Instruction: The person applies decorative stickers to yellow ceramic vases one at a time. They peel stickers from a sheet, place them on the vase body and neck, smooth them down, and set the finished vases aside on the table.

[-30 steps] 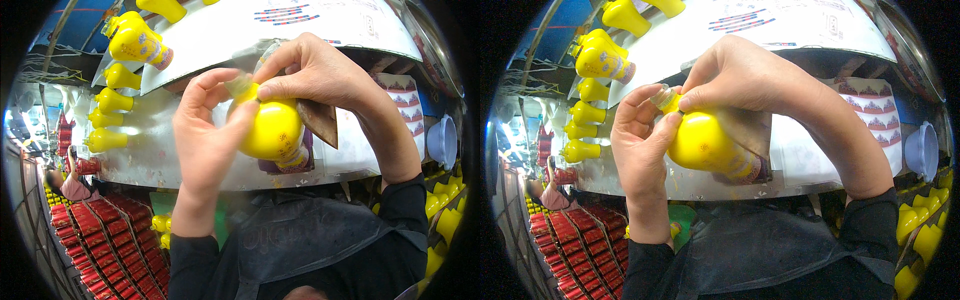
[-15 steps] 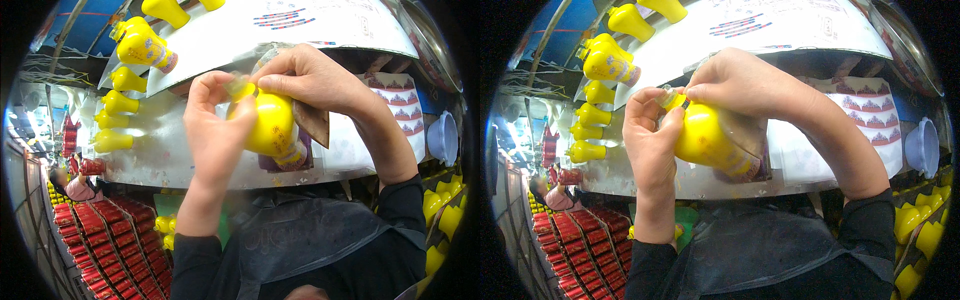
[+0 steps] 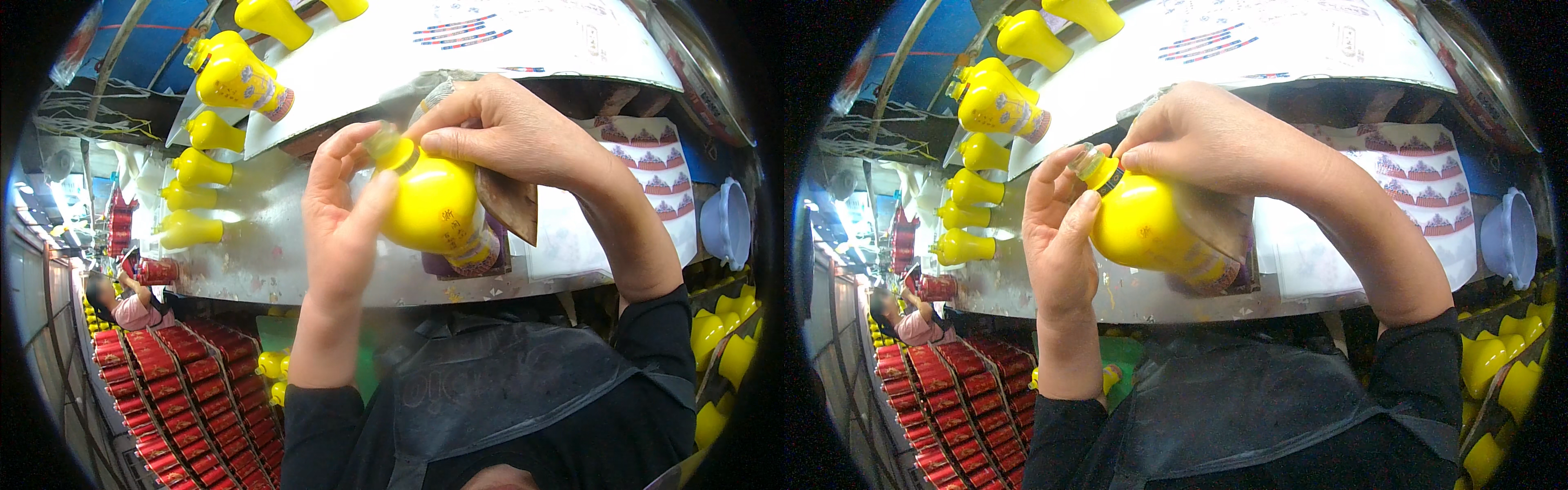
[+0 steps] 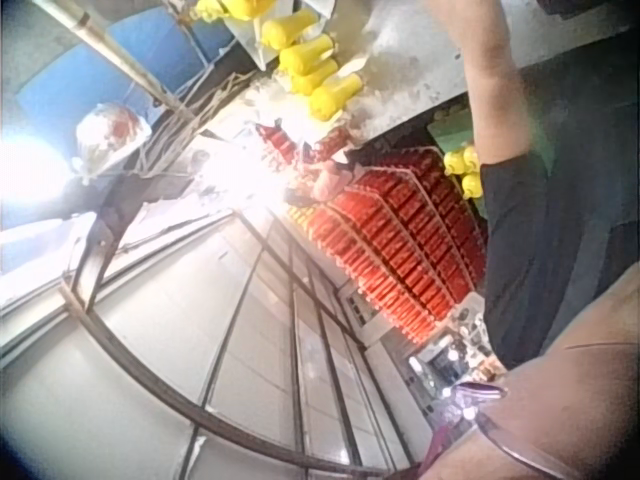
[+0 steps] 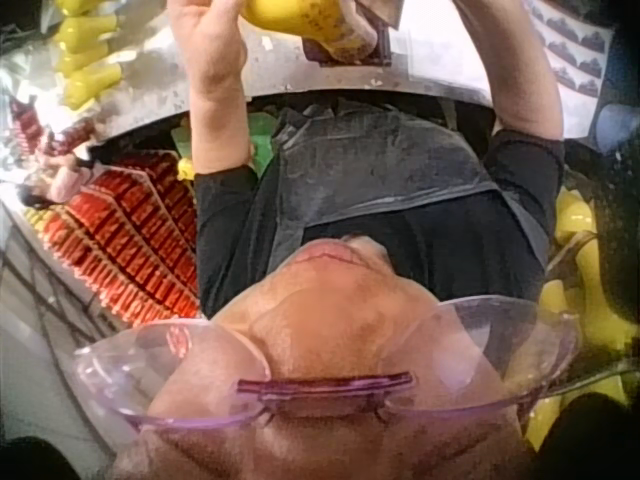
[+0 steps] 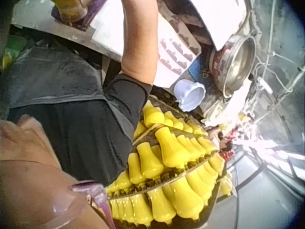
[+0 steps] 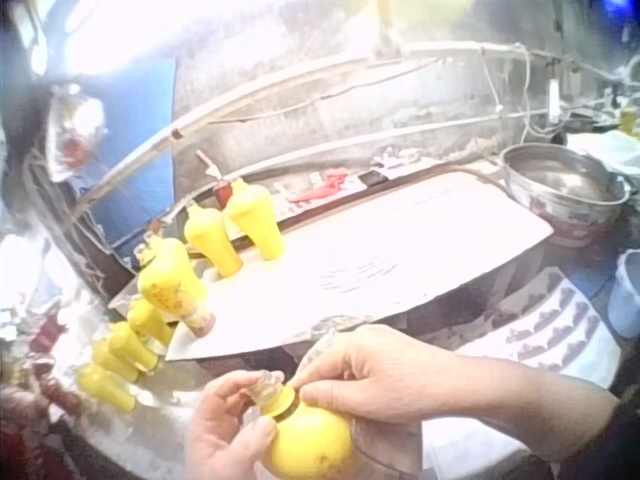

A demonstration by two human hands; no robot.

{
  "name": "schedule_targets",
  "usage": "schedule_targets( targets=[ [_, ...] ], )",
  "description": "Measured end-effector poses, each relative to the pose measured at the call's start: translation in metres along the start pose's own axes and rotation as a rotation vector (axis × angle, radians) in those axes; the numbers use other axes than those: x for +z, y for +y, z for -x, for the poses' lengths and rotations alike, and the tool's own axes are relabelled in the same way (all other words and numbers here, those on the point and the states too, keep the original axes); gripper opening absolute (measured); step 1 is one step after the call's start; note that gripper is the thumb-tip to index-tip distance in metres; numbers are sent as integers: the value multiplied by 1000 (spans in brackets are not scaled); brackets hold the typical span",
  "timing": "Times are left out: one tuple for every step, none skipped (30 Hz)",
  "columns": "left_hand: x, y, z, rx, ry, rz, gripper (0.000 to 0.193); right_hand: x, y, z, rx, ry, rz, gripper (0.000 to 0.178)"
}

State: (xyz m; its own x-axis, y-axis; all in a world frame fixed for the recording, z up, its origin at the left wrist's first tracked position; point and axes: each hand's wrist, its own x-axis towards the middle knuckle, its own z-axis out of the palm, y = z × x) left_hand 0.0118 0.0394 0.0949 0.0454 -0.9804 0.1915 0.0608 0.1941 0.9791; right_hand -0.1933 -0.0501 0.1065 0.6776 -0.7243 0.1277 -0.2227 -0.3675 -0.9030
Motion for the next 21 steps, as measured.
schedule_targets(
  targets=[
    [-2,-1,0,8,7,-25,44,0,0,0,1,-2,7,33],
    [-3,-2,0,10,18,-47,43,0,0,0,0,1,6,33],
    [-3,-2,1,17,19,-57,42,0,-1,0,0,3,6,32],
    [-4,-2,1,18,23,-65,40,0,-1,-1,0,6,6,32],
    [-4,-2,1,19,27,-73,39,0,-1,-1,-1,6,3,32],
    [-4,-2,1,21,34,-85,39,0,-2,-1,-1,6,-1,32],
    [-3,-2,1,22,40,-98,39,1,-2,-2,-2,6,-4,32],
    [-3,-2,0,24,45,-103,39,1,-2,-2,13,8,-4,32],
    [-2,-2,0,26,54,-119,39,1,-2,-2,27,10,-4,31],
    [-1,-1,-1,29,60,-128,39,2,-2,-2,33,10,14,31],
    [0,-1,-2,33,67,-136,39,2,-3,-2,41,14,2,31],
    [1,-1,-2,28,76,-134,38,2,-3,-1,40,16,7,30],
    [3,0,-2,23,86,-131,38,2,-2,-1,34,12,19,30],
    [4,0,-2,16,97,-130,38,2,-2,-2,30,13,7,29],
    [6,1,-2,8,114,-126,37,3,-2,-2,21,8,3,29],
    [8,1,-1,-3,131,-124,37,3,-2,-2,16,7,12,28],
    [10,1,-1,-2,145,-113,37,3,-2,-3,13,4,-2,28],
    [11,1,0,-6,161,-124,37,4,-2,-3,13,5,-2,28],
    [12,1,0,1,173,-126,37,4,-2,-3,21,2,16,28],
    [13,0,0,3,184,-124,36,5,-3,-3,14,2,-2,28],
    [13,0,0,6,187,-135,37,5,-3,-3,14,0,-1,29]
  ],
)
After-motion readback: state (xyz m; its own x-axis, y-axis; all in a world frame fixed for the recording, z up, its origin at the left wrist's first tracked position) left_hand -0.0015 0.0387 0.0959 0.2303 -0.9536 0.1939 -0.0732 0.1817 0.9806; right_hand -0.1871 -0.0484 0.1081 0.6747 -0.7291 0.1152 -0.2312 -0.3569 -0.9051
